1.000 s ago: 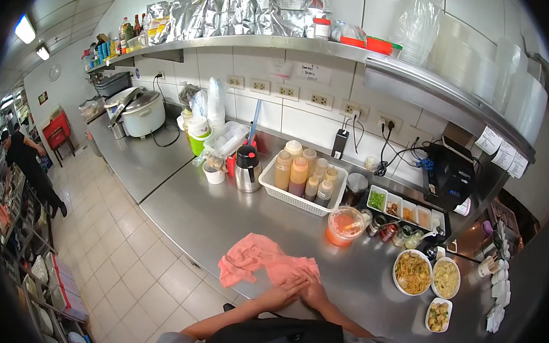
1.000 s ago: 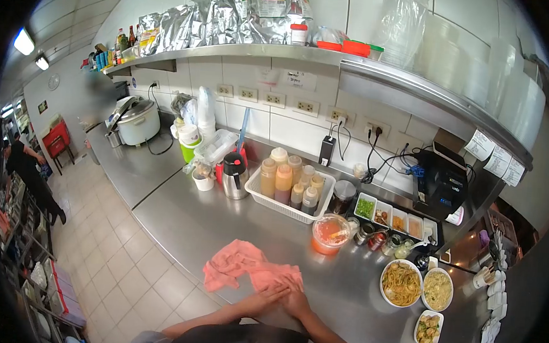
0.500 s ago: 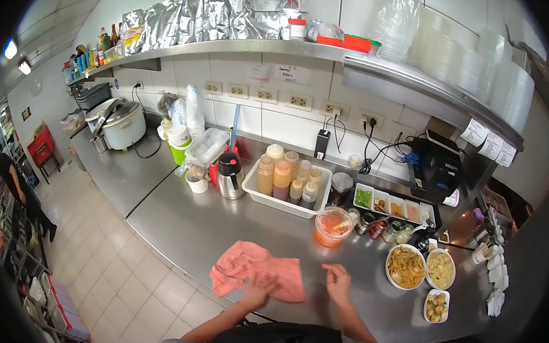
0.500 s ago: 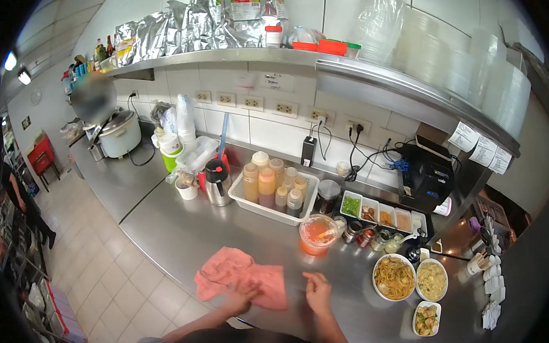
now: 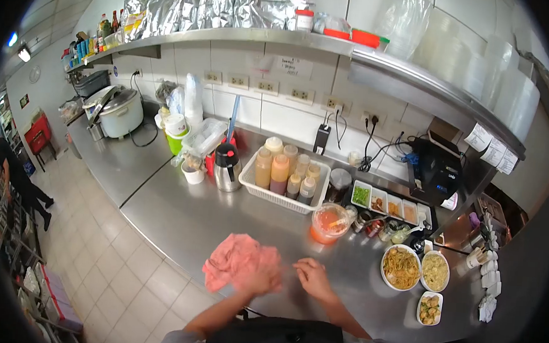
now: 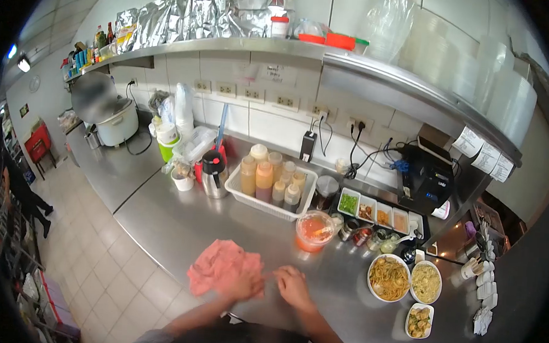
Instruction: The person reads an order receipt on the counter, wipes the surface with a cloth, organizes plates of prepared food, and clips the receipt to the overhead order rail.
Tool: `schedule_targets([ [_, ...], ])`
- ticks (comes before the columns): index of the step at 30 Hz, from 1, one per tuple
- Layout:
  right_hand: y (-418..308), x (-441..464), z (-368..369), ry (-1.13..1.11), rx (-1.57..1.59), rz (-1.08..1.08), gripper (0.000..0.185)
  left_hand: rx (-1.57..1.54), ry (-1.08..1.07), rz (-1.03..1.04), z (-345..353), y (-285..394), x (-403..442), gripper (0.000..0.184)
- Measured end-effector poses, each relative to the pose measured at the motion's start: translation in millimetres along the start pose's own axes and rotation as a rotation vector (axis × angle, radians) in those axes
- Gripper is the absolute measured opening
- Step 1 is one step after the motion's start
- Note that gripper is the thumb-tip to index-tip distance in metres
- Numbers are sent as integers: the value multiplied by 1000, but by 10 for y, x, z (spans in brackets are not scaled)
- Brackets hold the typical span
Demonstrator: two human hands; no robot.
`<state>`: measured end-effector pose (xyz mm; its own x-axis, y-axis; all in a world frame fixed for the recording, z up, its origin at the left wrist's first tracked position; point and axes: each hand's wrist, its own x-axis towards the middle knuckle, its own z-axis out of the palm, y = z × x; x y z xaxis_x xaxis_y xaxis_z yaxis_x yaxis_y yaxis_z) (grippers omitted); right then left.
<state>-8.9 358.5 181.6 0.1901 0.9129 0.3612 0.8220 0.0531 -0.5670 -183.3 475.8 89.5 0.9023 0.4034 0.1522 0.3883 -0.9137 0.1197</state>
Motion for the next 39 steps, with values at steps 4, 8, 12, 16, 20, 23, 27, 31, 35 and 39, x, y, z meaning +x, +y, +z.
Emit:
schedule_targets([
  [4,100,-67,-205,20,-65,101,17,-177,35,-219,289,-1187,15,58],
  [8,176,-244,-349,104,-46,149,16,-298,359,-576,-274,-1195,-135,60],
  [12,332,-440,-211,79,-18,204,16,-11,-52,-407,88,-785,-175,74],
  [16,320,-374,56,-15,39,172,18,-535,6,-182,-121,309,-71,78],
  [20,124,-269,488,-55,97,53,24,-959,47,-480,-834,373,63,76],
  [23,-89,-277,892,-206,-66,-157,34,-831,673,-487,-666,-177,16,72],
  [27,56,-237,1082,-58,-241,-326,42,-166,523,-949,-492,-1182,-316,74],
  [31,951,-439,973,94,-469,-121,49,-93,267,-1203,-337,-1289,-514,73],
  [35,986,-1204,-111,66,-538,324,49,-35,335,-983,-35,-1207,-667,52],
  [39,677,-1936,-171,24,-609,411,56,-522,394,-500,45,-628,-487,28],
])
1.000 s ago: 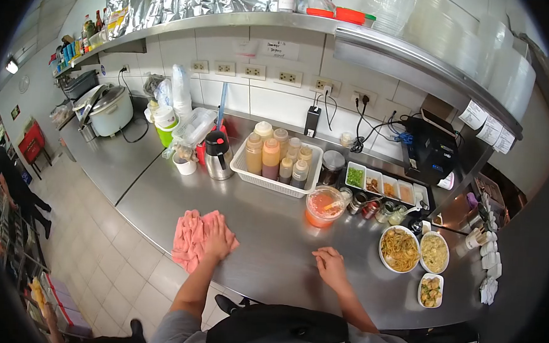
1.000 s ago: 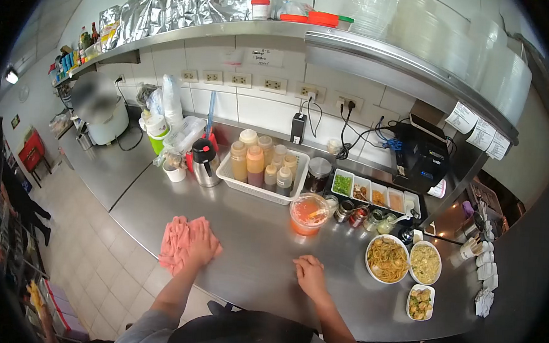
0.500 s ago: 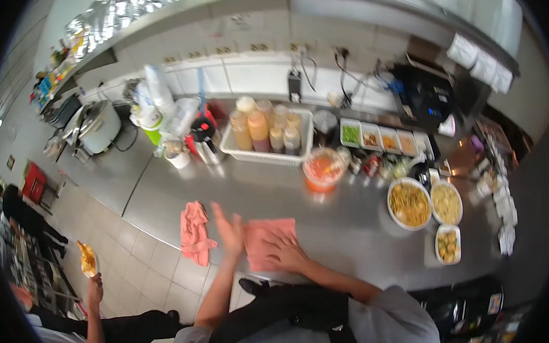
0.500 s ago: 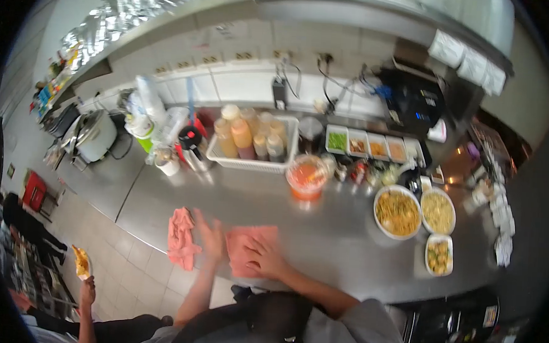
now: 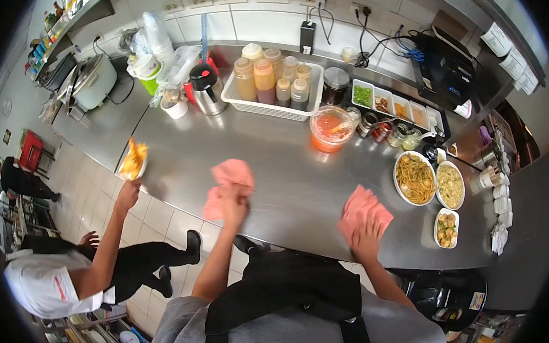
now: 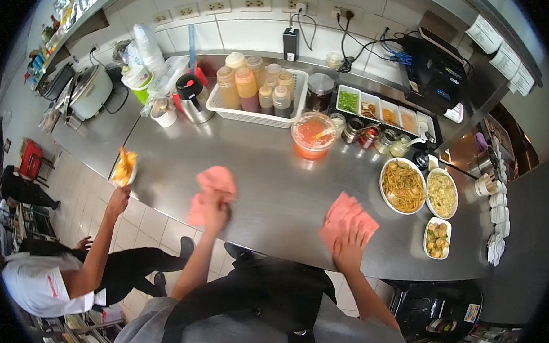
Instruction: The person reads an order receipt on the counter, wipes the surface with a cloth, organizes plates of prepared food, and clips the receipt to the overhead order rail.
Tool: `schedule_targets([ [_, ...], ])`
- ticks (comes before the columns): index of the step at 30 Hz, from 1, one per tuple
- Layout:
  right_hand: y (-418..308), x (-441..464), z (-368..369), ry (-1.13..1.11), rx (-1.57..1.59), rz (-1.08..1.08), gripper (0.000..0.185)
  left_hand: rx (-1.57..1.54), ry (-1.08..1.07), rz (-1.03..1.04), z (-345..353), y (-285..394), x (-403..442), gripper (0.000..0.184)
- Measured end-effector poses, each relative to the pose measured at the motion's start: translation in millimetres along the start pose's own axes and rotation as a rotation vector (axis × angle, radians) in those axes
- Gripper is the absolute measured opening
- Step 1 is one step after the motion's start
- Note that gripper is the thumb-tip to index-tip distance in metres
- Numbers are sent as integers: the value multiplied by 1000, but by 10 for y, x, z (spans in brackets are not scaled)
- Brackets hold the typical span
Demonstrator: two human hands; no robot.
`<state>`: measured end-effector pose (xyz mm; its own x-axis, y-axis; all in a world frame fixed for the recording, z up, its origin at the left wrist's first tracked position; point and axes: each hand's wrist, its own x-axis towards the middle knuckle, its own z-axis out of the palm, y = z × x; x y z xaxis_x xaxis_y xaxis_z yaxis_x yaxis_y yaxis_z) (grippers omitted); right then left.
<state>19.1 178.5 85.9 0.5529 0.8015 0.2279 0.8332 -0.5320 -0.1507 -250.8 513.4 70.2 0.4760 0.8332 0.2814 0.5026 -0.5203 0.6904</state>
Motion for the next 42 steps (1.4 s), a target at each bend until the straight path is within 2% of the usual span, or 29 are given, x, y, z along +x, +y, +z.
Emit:
schedule_targets([
  [2,-130,-74,-40,-51,-47,-109,57,-212,-199,222,293,279,-166,29],
  [3,-304,-26,-153,-118,74,-284,57,-376,-329,289,371,526,-213,32],
  [4,-442,32,-208,-188,196,-460,57,-369,-363,329,374,766,-249,34],
  [5,-525,150,-175,-193,198,-479,57,-361,-394,364,373,931,-271,36],
  [7,-712,507,-31,-184,286,-471,54,-522,-351,277,576,777,-237,34],
  [9,-926,849,126,-134,296,-457,54,-490,-277,213,504,732,-142,25],
  [11,-1117,1117,272,-78,300,-418,53,-397,-291,232,222,899,-29,23],
  [12,-1208,1230,349,-74,274,-407,53,-109,-235,378,40,934,41,26],
  [13,-1284,1322,402,-70,249,-394,54,-104,-236,375,-9,855,83,26],
  [15,-1394,1456,480,-70,258,-408,54,-299,-21,139,-58,653,153,30],
  [16,-1431,1495,503,-68,259,-421,55,-293,-24,137,-66,499,185,30],
  [18,-1453,1547,525,-80,276,-425,55,-671,24,-272,-136,314,273,26],
  [19,-1444,1568,532,-90,286,-428,54,-670,16,-269,-188,291,300,26],
  [21,-1437,1577,539,-89,294,-416,54,-759,68,-523,-281,266,352,23],
  [25,-1435,1567,512,-71,324,-408,54,-790,119,-497,-290,85,543,22],
  [28,-1431,1573,488,-49,355,-399,53,-874,414,-552,-366,-72,753,16],
  [31,-1430,1575,462,-24,382,-397,52,-897,889,-650,-542,-814,1032,22],
  [33,-1432,1583,455,-20,395,-392,51,-741,1032,-776,-789,-1274,1233,30],
  [34,-1436,1586,452,-17,406,-390,50,-738,1033,-775,-923,-1344,1328,30],
  [36,-1437,1588,431,-7,415,-390,49,-779,640,-856,-1144,-1415,1492,31],
  [37,-1435,1591,425,5,419,-389,47,-776,640,-857,-1209,-1492,1545,31],
  [39,-1425,1621,445,42,410,-404,45,-647,316,-800,-1266,-1573,1630,28],
  [41,-1424,1630,450,78,399,-417,44,-625,360,-790,-1254,-1592,1634,25],
  [42,-1427,1634,414,74,405,-407,43,-570,261,-786,-1272,-1595,1629,24],
])
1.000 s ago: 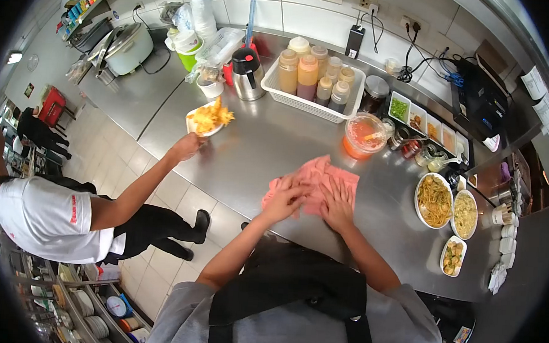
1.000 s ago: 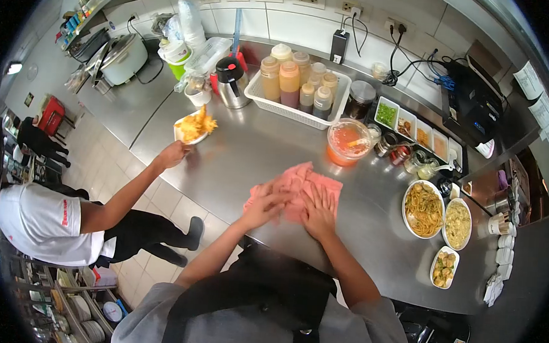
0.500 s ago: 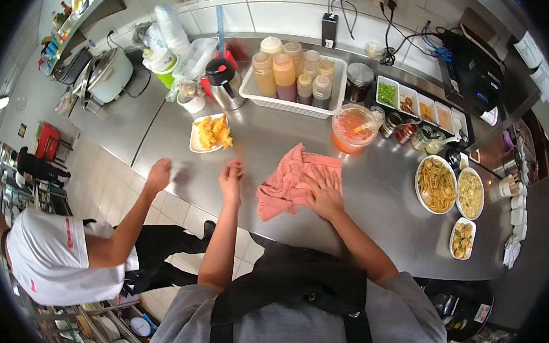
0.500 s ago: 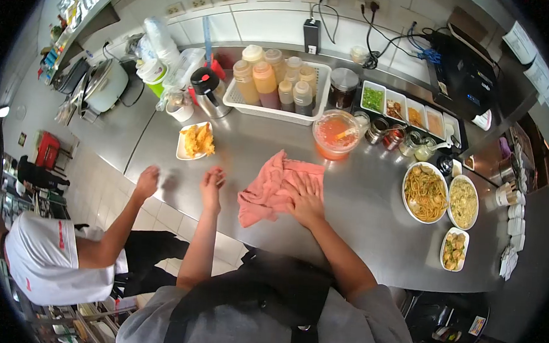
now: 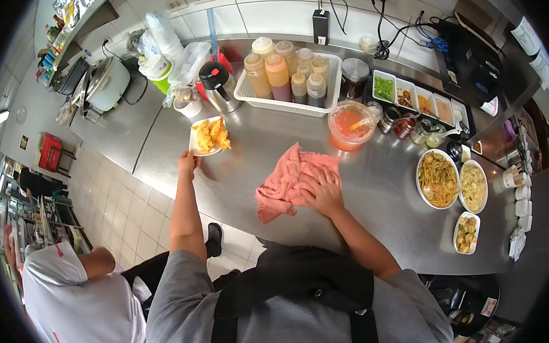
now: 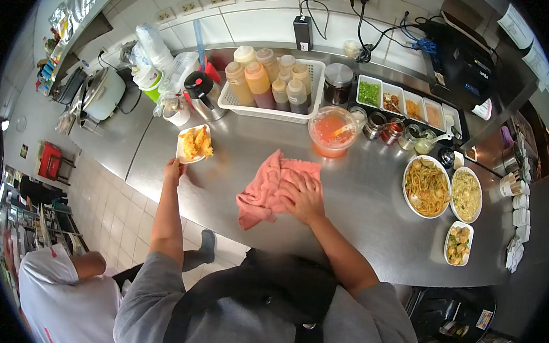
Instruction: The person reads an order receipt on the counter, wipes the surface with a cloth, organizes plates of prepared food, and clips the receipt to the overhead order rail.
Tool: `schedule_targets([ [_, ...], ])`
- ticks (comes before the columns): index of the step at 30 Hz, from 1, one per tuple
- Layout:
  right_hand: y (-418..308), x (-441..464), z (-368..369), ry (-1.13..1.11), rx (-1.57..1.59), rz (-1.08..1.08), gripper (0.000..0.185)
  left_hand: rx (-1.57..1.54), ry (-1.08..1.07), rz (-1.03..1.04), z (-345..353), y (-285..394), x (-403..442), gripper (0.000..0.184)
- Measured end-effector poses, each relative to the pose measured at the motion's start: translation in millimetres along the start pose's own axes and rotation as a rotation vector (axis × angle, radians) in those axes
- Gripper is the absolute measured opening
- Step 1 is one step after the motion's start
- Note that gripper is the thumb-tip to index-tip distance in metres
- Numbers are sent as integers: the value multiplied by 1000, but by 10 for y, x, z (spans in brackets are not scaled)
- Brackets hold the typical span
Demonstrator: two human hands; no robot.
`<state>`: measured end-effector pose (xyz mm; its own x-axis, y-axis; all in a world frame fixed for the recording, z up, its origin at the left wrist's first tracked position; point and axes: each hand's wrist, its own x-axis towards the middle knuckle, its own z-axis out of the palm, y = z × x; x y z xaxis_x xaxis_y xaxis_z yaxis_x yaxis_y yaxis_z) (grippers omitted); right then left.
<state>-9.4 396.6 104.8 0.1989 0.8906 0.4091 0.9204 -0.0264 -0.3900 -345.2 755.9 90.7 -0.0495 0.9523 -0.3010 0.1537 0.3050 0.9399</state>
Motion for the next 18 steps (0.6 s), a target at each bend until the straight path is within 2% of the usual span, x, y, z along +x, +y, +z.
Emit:
schedule_targets([
  [4,-7,-59,49,-11,-55,68,39,133,-139,-4,102,8,-177,23],
  [5,-9,-91,73,12,-70,76,39,41,-193,-39,146,12,-250,27],
  [6,-19,-137,109,-48,-151,128,37,-136,-349,-93,145,-115,-196,25],
  [7,-15,-186,148,-104,-232,188,35,-228,-388,-157,204,-94,-315,26],
  [8,21,-264,207,-73,-256,211,35,-272,-287,-211,280,-150,-339,29],
  [10,118,-404,200,-46,-99,210,32,-257,-392,-51,325,-254,-378,30],
  [11,156,-447,124,-30,-54,218,31,-258,-283,-52,380,-307,-438,31],
  [13,1,-509,-353,33,284,210,30,-177,-201,-70,474,-323,-584,30],
  [14,-65,-511,-625,55,271,224,30,-98,-159,-106,493,-316,-609,29],
  [15,-120,-487,-908,-115,539,519,31,-92,-182,-96,528,-323,-679,29],
  [17,-30,-592,-1010,-268,815,814,32,-99,-145,-90,617,-348,-927,28],
  [18,122,-718,-873,-73,1343,922,33,-94,-164,-83,643,-349,-1071,28],
])
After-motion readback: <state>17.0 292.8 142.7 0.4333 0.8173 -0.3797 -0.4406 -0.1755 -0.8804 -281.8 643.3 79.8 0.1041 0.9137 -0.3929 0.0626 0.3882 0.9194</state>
